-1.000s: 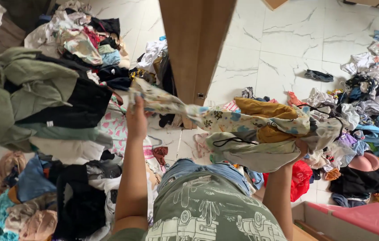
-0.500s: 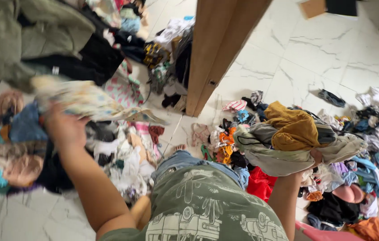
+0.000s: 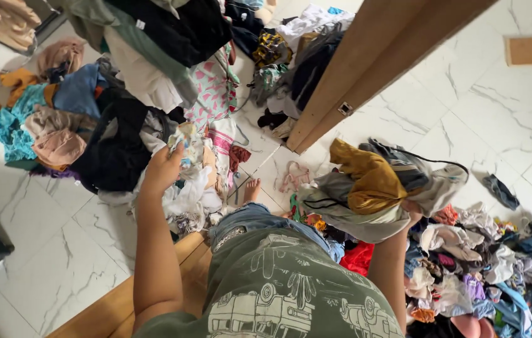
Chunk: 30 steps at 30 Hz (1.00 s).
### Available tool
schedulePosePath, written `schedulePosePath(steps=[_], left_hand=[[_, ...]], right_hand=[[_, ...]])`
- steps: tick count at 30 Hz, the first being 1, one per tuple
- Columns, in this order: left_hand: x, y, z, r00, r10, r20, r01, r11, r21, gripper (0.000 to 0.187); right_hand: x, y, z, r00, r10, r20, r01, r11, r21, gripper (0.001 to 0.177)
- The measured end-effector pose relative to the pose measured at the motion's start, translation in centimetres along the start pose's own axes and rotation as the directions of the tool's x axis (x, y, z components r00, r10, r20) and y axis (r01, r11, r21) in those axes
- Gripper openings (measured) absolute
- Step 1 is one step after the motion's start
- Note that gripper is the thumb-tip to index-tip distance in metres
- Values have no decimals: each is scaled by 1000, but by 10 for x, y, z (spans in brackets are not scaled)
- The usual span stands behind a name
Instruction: The person picks up clothes from a large pile on the floor, handles them one at a time, and hangs an item inside a pink wardrobe.
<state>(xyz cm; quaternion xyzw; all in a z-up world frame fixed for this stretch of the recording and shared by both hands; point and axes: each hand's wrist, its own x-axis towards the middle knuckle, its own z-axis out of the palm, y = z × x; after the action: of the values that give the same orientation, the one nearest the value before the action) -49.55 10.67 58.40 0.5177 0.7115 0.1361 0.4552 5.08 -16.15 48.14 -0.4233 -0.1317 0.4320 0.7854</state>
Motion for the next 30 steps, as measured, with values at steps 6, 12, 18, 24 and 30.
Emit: schedulePosePath(steps=[6,12,18,24,30], left_hand=[[51,44,30,977,-13,213,32,996,-87,56],[200,129,97,886,195,420,-32,931,-364,49],[437,367,63,-12,930,-366,-826,197,528,47],[427,415,110,93,993,-68,-991,85,-106,43],[142,311,88,-394,657,643,-910,-180,-373,66]], right_hand=[[20,32,17,998,61,33,-62,998,22,62],[38,66,50,999,49,14,-49,997,53,63],[51,109,97,996,-32,-79,40,994,101,64],[60,142,140,980,-102,-170,125,984,128,65],[65,152,167,962,-160,-221,193,971,139,66]])
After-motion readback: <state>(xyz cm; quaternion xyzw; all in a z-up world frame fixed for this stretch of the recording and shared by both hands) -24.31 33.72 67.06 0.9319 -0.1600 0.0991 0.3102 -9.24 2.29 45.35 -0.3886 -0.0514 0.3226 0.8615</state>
